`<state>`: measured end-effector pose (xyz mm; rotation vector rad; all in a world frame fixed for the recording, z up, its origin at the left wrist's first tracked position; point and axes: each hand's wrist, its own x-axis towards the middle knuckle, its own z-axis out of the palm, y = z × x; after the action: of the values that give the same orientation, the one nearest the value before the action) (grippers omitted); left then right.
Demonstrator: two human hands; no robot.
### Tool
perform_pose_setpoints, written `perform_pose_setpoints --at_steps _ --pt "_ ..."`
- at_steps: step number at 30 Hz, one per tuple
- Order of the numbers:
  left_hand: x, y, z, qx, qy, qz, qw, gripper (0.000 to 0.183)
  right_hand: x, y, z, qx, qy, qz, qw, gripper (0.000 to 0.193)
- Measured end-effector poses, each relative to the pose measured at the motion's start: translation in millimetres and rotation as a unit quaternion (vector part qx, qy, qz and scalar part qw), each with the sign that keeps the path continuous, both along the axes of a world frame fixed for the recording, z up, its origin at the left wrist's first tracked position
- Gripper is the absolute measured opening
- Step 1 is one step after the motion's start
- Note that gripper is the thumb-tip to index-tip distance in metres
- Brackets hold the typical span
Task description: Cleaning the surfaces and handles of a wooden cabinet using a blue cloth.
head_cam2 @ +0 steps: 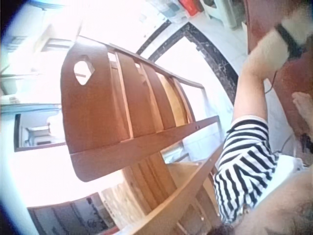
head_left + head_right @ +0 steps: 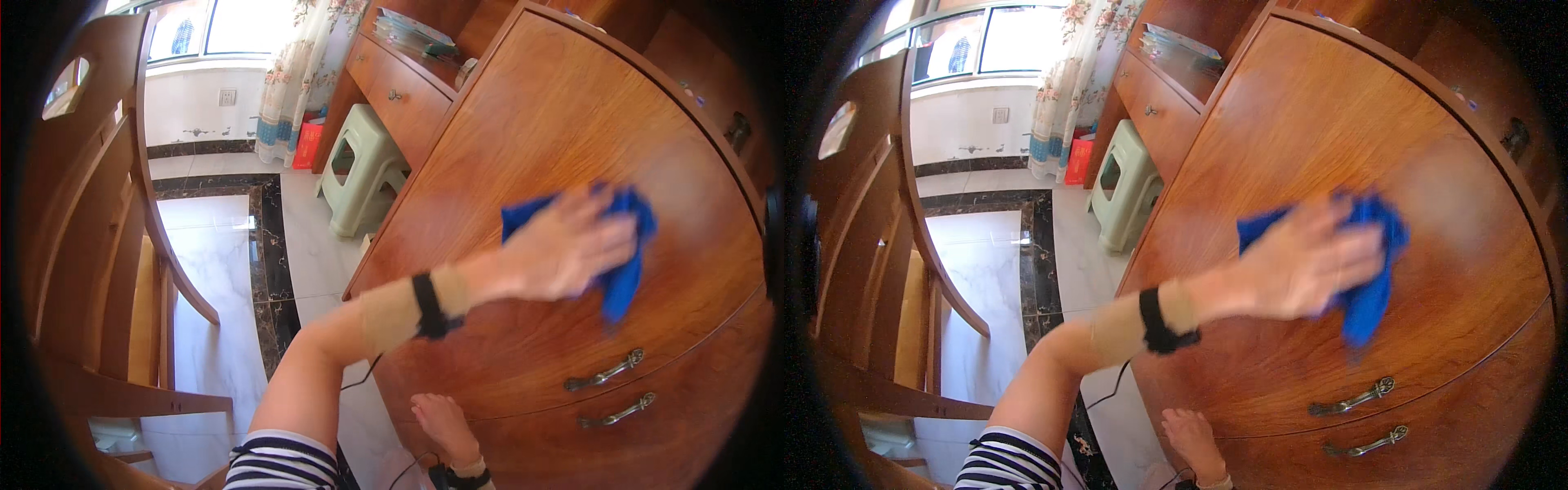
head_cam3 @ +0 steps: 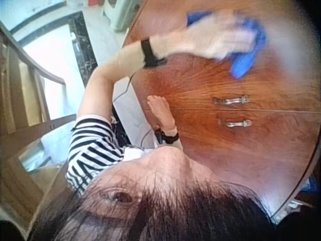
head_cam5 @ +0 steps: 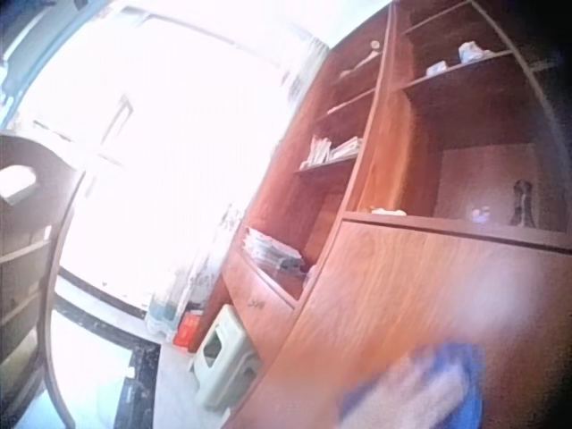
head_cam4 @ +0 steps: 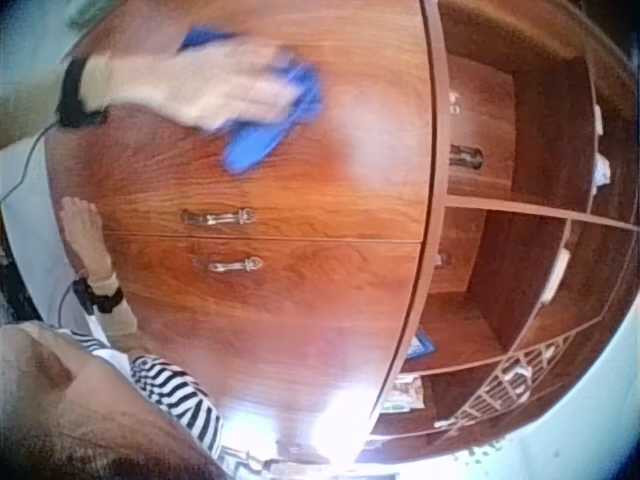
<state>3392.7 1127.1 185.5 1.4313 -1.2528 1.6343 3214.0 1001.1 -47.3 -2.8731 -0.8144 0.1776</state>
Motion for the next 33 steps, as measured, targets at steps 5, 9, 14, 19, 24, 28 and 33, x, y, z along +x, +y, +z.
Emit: perform_pose_setpoints --at_steps 5,9,14,19,24,28,33 --pt "162 84 128 -0.214 -0.118 0.303 0.921 0.024 -11 13 24 0.055 -0.055 0.010 0.997 0.014" --pt "114 31 141 -0.174 -0.035 0.300 0.937 0.018 -24 -13 27 0.015 -0.071 -0.032 0.997 0.012" --pt "-79 -64 96 0.003 -0.138 -0.080 0.987 0.049 -30 -4 58 -0.027 -0.036 -0.013 0.999 0.018" --pt "-30 -25 143 0.060 -0.079 0.042 0.994 0.046 -69 0 148 0.068 -0.113 -0.014 0.991 0.022" --pt "110 51 123 -0.230 -0.057 0.176 0.955 0.038 -158 -37 257 0.025 -0.262 -0.115 0.958 0.026" --pt "1 -13 107 0.028 0.132 0.136 0.982 0.014 -193 -54 320 -0.008 -0.486 -0.345 0.803 0.035" --pt "-57 -55 76 -0.038 -0.154 -0.070 0.985 0.044 -160 -40 304 -0.078 -0.524 -0.248 0.811 0.042"
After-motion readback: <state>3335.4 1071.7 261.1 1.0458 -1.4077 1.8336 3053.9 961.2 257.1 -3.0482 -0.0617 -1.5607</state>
